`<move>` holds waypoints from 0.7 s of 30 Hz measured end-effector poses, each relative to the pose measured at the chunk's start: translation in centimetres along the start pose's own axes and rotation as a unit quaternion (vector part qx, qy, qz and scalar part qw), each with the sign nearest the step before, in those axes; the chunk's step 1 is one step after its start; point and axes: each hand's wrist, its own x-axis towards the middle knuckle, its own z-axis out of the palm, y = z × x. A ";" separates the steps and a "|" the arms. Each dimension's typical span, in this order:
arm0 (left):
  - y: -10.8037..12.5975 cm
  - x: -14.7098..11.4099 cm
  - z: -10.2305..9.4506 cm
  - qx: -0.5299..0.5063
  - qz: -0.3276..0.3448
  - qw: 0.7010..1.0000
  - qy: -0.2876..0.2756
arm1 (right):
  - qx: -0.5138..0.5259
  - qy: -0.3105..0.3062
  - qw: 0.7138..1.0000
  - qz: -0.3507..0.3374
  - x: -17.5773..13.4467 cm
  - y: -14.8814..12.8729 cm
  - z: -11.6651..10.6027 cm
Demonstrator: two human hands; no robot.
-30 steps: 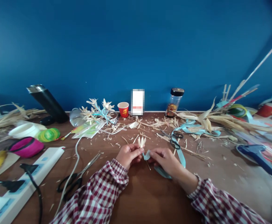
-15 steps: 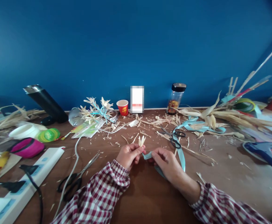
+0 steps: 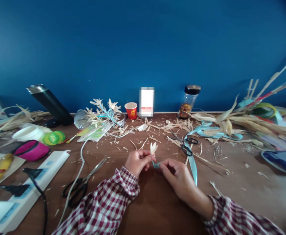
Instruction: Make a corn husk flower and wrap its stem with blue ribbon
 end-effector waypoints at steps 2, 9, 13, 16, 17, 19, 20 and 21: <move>-0.1 0.0 0.0 0.006 0.003 1.000 0.004 | -0.011 -0.003 1.000 -0.006 -0.1 -0.2 0.0; -0.3 -0.1 0.2 0.016 -0.003 0.999 0.040 | -0.036 -0.003 0.999 -0.002 -0.1 -0.3 0.1; -0.1 -0.2 0.5 0.019 -0.005 0.998 0.062 | -0.046 -0.003 0.999 0.002 -0.1 -0.5 0.2; 0.1 -0.3 0.8 0.024 -0.002 0.997 0.069 | -0.043 -0.003 0.999 0.001 -0.1 -0.6 0.3; 0.2 -0.4 0.8 0.025 0.001 0.997 0.071 | -0.042 -0.003 0.999 0.000 -0.1 -0.6 0.3; 0.2 -0.5 1.0 0.028 0.012 0.997 0.071 | -0.039 -0.004 0.999 0.000 -0.1 -0.6 0.4; 0.1 -0.5 1.0 0.030 0.017 0.997 0.071 | -0.038 -0.003 0.999 0.001 -0.1 -0.6 0.4; 0.1 -0.5 1.1 0.033 0.021 0.997 0.073 | -0.038 -0.002 0.999 0.003 -0.1 -0.6 0.4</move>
